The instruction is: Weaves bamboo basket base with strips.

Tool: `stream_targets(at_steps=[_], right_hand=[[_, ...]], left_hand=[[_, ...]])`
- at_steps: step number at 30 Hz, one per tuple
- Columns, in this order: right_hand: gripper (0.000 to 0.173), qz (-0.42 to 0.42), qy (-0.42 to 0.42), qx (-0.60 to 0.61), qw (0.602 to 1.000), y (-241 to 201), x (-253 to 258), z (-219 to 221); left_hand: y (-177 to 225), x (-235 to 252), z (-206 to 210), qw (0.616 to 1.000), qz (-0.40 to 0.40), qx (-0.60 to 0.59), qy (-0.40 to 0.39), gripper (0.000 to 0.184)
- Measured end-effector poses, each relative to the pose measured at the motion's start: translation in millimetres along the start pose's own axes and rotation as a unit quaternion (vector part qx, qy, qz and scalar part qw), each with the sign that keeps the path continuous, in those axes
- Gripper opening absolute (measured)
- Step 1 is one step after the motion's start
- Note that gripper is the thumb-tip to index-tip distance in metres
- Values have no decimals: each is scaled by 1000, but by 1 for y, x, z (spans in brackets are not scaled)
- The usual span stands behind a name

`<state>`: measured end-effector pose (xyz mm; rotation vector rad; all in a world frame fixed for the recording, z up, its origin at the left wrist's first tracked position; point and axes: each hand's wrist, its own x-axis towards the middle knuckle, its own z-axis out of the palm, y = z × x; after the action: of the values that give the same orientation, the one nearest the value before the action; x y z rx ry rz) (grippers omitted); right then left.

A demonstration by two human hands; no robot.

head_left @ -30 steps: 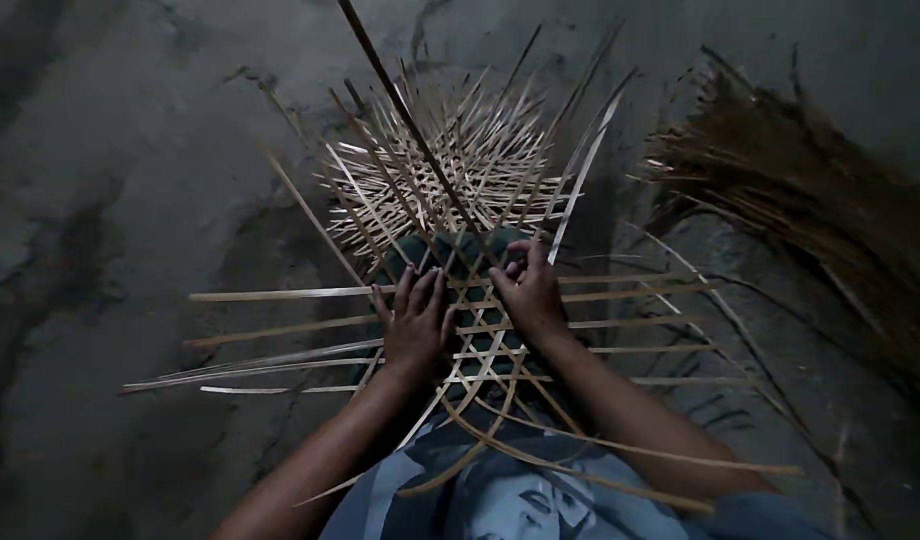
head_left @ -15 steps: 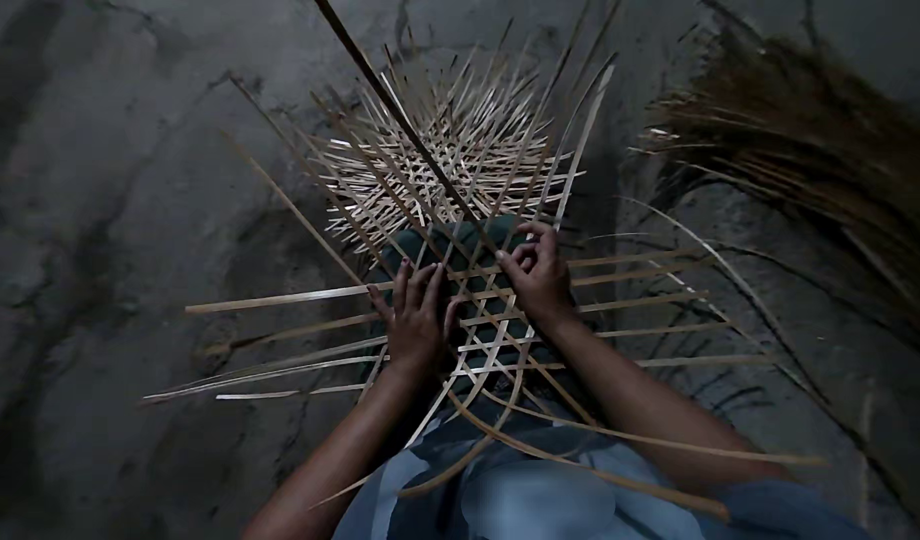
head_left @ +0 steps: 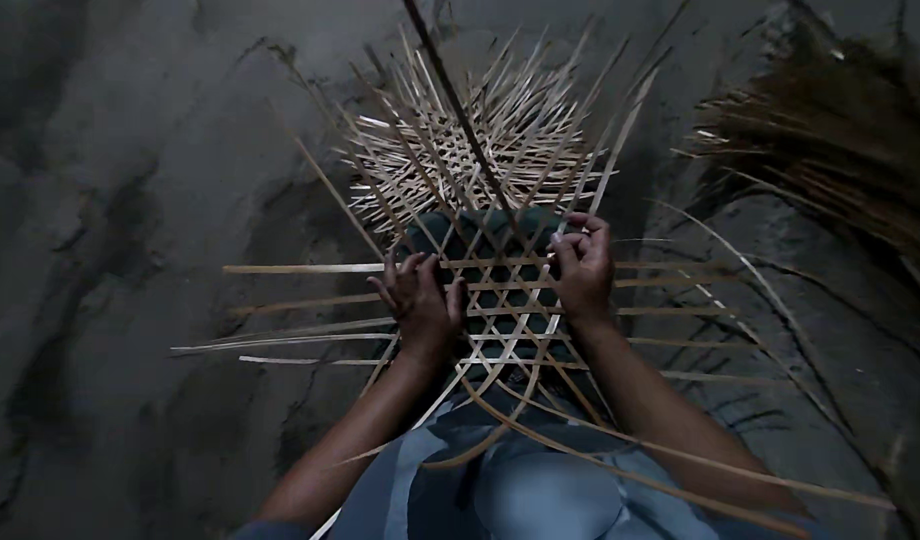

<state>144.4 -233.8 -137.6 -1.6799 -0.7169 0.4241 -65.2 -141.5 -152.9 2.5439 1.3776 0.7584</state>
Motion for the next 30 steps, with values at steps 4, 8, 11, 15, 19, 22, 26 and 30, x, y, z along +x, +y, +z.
stream_targets(at_steps=[4,8,11,15,19,22,26,30], right_hand=[[43,-4,-4,5,1000,3,1,0],[42,-4,-10,-16,1000,2,0,-1],[46,-13,-35,-94,995,-8,-5,-3],[61,-44,-33,-142,988,-9,-4,4],[66,-15,-37,-144,989,-11,-2,9],[68,16,-29,-162,986,-13,0,13],[65,6,-15,-198,980,-11,2,20],[51,-4,-22,-214,976,-12,4,19]], left_hand=[[-1,1,3,999,14,9,-30,50],[2,0,2,1000,7,-1,-25,50],[3,7,-10,998,7,-43,-34,55],[-7,62,-30,969,16,-247,-16,72],[-13,145,-41,851,-263,-440,-111,94],[-22,188,-38,814,-350,-434,-166,87],[-27,207,-24,926,-265,-263,-58,97],[-14,213,-40,978,-1,-145,148,105]])
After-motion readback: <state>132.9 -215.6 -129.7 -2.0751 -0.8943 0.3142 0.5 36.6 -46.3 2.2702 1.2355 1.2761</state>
